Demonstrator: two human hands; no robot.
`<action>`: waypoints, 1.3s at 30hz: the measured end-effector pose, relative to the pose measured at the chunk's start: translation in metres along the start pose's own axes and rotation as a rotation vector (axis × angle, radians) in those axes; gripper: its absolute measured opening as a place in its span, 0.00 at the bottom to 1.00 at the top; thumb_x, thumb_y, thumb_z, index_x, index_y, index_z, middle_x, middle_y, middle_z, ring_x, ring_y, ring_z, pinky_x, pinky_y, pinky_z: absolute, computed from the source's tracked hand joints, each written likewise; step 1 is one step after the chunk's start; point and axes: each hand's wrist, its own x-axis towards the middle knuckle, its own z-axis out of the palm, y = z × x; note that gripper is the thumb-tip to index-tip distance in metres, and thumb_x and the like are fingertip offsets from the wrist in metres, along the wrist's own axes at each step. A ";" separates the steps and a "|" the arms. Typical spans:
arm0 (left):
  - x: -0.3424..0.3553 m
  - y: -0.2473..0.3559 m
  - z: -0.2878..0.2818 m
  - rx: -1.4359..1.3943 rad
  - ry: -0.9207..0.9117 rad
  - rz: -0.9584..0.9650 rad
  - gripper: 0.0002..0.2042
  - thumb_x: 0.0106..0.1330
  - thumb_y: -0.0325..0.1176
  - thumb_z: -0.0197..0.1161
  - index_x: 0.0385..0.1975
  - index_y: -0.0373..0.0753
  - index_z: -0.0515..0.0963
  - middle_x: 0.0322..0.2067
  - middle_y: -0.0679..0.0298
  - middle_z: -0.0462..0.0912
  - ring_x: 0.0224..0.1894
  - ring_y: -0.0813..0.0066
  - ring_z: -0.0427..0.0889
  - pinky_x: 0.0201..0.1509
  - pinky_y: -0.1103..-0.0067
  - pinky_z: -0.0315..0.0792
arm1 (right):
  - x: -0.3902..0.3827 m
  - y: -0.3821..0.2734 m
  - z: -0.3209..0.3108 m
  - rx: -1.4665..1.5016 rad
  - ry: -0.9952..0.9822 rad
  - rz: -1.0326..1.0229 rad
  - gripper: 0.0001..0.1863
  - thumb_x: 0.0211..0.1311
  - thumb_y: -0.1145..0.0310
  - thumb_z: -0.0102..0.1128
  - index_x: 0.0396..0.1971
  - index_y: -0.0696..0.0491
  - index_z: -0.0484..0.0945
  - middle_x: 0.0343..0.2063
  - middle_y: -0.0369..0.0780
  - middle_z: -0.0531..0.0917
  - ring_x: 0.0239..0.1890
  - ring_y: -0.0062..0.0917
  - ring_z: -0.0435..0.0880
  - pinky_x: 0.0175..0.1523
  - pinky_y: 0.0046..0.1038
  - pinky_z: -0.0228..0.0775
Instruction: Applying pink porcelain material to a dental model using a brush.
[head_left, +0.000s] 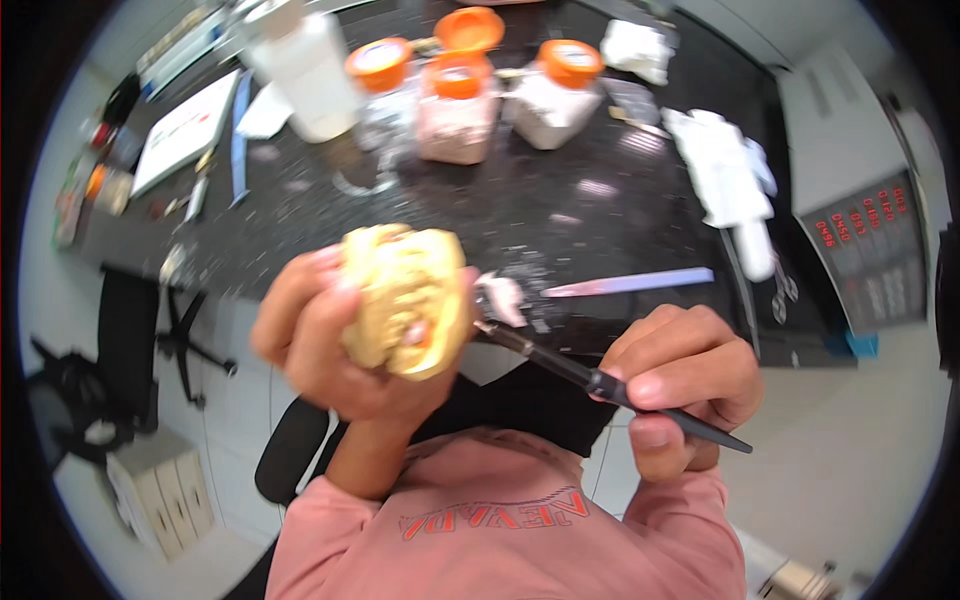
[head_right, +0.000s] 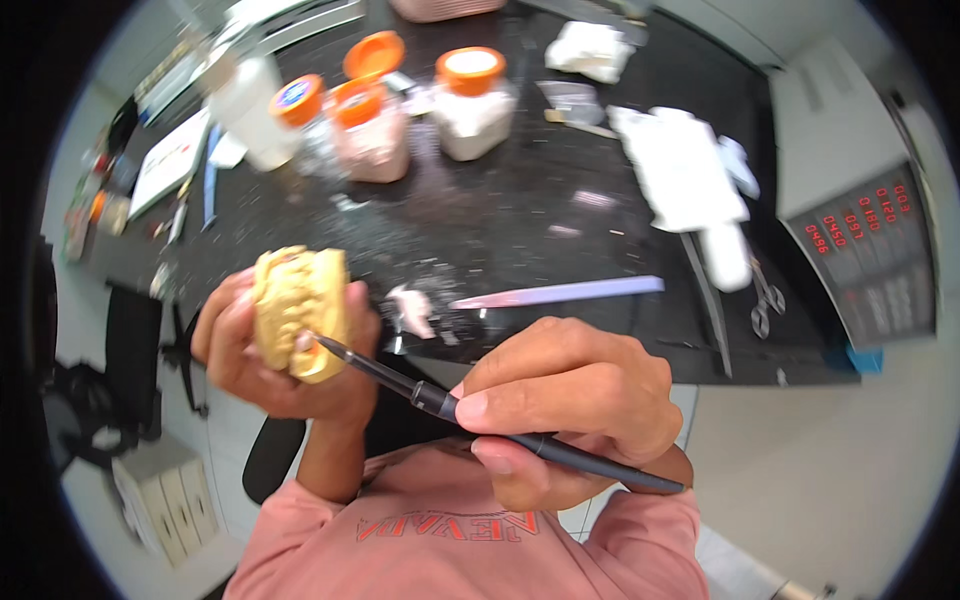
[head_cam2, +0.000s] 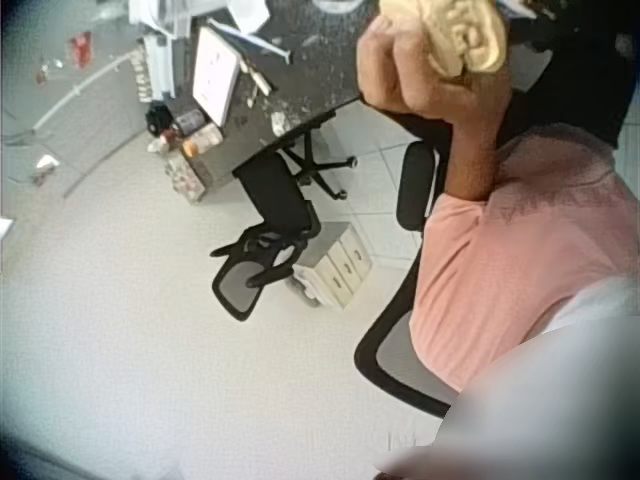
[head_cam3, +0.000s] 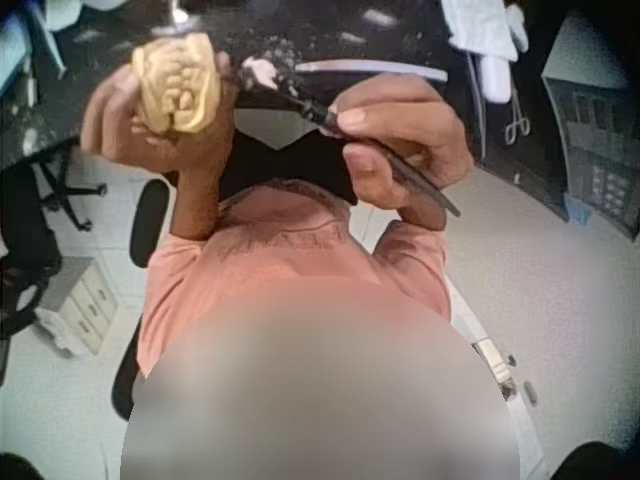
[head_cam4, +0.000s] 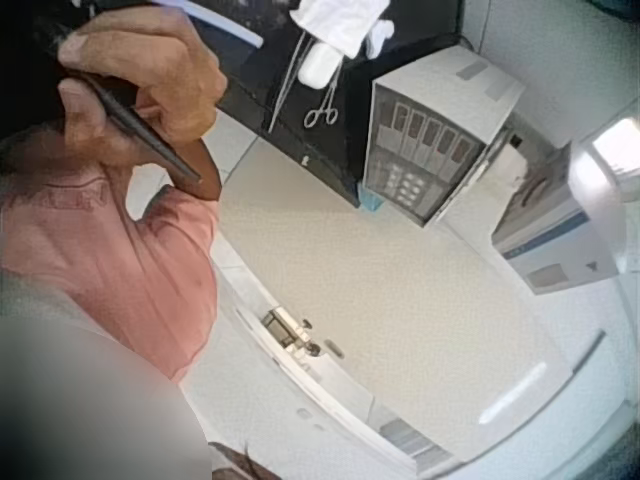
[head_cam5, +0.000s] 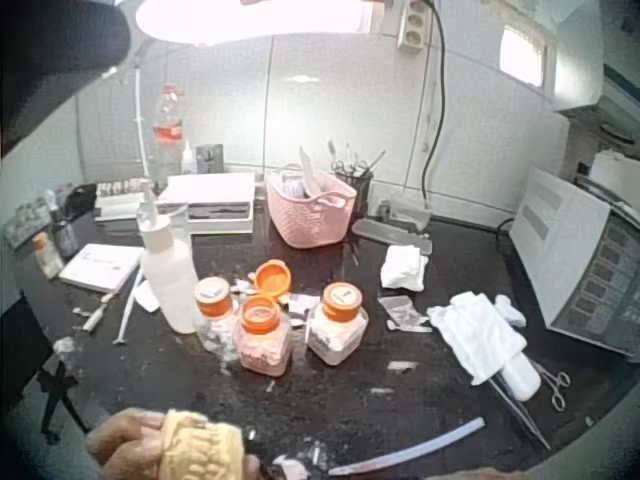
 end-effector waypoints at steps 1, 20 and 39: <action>-0.003 0.000 0.005 -0.074 0.035 -0.024 0.34 0.47 0.28 0.77 0.52 0.36 0.61 0.48 0.53 0.65 0.48 0.59 0.74 0.52 0.69 0.78 | 0.001 -0.007 -0.010 -0.002 0.041 0.034 0.11 0.50 0.76 0.70 0.33 0.63 0.79 0.25 0.48 0.83 0.25 0.26 0.84 0.28 0.22 0.76; 0.007 0.010 0.003 -0.172 0.007 -0.119 0.36 0.41 0.24 0.79 0.50 0.37 0.64 0.47 0.58 0.65 0.49 0.68 0.72 0.52 0.76 0.73 | 0.052 0.022 -0.085 -1.664 -0.263 0.138 0.11 0.61 0.67 0.62 0.34 0.61 0.83 0.29 0.50 0.84 0.35 0.45 0.83 0.45 0.37 0.75; 0.001 0.007 0.008 -0.094 0.116 -0.060 0.22 0.54 0.38 0.74 0.44 0.37 0.73 0.41 0.59 0.72 0.40 0.63 0.75 0.40 0.72 0.72 | 0.028 -0.007 0.032 -0.838 -0.384 -0.161 0.11 0.52 0.74 0.66 0.38 0.54 0.83 0.40 0.50 0.85 0.44 0.40 0.85 0.54 0.42 0.75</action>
